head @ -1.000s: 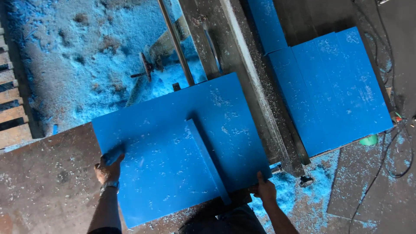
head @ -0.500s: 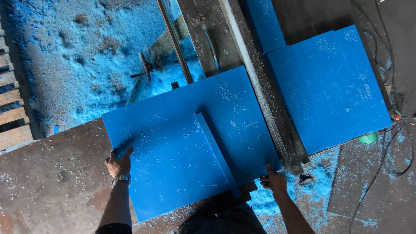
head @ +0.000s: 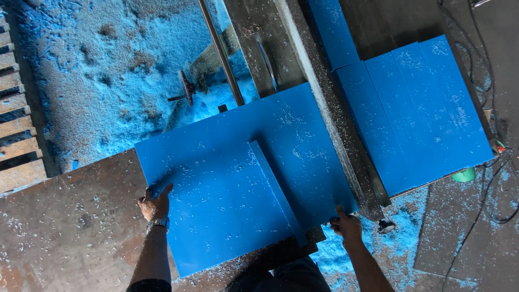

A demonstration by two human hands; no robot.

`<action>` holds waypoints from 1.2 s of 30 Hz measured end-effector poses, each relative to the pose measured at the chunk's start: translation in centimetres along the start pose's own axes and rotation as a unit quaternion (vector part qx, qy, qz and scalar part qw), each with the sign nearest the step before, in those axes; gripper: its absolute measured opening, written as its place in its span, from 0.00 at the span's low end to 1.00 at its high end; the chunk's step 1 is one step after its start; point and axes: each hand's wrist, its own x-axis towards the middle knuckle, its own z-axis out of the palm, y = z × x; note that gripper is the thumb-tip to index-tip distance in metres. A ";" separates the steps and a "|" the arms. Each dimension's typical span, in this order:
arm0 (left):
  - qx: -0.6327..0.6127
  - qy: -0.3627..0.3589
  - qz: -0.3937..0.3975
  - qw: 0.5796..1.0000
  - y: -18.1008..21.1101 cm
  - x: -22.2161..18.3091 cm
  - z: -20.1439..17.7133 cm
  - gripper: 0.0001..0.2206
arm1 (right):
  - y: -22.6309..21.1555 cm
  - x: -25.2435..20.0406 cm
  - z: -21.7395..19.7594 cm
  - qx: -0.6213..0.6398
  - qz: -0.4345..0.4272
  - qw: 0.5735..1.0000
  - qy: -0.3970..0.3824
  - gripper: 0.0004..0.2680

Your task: Cutting blue plastic sheets into smaller rectangular pieces using a industrial sliding table saw.

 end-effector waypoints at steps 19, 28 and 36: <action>0.073 -0.085 0.457 0.882 3.7 -20.3 -0.1 0.39 | 5.5 -10.1 9.8 -0.556 -0.481 0.675 0.055 0.19; 0.260 -0.028 0.567 0.781 -0.8 -24.9 8.0 0.66 | 7.8 -13.0 -2.7 -0.053 -0.220 0.957 -0.180 0.12; 0.251 0.001 0.587 0.769 -0.8 -25.5 9.9 0.64 | 14.8 -16.0 -21.8 -0.544 -0.191 0.814 -0.060 0.12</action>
